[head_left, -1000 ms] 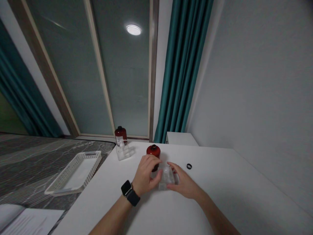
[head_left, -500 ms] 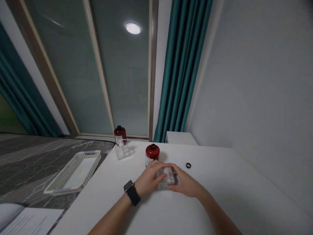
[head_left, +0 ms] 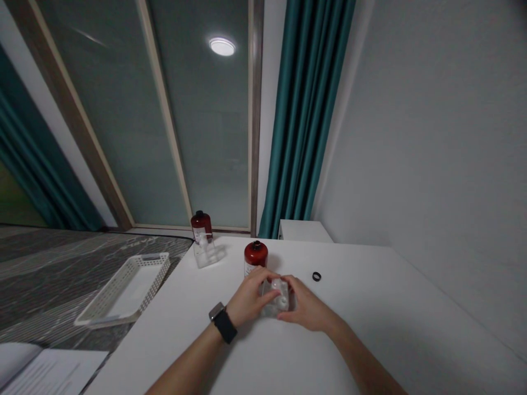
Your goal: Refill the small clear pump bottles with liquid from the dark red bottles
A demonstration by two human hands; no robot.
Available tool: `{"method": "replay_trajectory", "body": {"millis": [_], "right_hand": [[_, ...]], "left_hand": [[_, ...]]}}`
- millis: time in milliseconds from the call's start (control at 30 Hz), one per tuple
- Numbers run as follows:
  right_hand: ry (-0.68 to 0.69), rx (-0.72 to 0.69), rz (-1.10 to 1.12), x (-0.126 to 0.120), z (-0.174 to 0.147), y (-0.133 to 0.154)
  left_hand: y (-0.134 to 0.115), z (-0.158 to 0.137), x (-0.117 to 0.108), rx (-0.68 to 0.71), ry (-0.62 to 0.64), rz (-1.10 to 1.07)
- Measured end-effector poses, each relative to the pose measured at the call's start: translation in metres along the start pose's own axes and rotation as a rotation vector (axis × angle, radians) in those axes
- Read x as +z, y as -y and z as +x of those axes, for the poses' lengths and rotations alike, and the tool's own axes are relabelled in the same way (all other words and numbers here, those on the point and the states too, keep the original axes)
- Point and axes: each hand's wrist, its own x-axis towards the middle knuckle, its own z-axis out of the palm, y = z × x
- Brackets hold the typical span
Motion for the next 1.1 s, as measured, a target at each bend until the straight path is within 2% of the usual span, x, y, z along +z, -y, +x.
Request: {"method": "replay_trajectory", "body": {"millis": [167,300,467,600,733,833,1000,1100], "right_hand": [[0.102,-0.019,0.017,-0.007,-0.001,0.003],[0.152,-0.023,0.064,-0.012,-0.002,0.000],[0.074,0.026,0.123,-0.006,-0.002,-0.001],[-0.070,0.038,0.205,0.008,0.002,0.000],[-0.175,0.012,0.204,0.015,0.006,-0.002],[-0.160,-0.004,0.203,0.012,0.006,-0.003],[-0.060,-0.069,0.185,-0.001,0.001,0.002],[-0.048,-0.110,0.184,-0.002,-0.002,0.003]], "left_hand": [[-0.005,0.002,-0.008,0.002,0.043,0.013],[-0.005,0.004,-0.018,-0.035,0.072,-0.060],[-0.003,0.004,-0.027,-0.005,0.136,-0.038],[0.002,0.002,-0.027,0.037,0.275,0.026],[0.005,0.001,-0.023,-0.016,0.316,0.078],[0.003,0.001,-0.021,-0.070,0.314,0.073],[-0.004,0.001,-0.020,-0.060,0.329,0.063],[-0.006,0.000,-0.022,-0.075,0.340,0.033]]}}
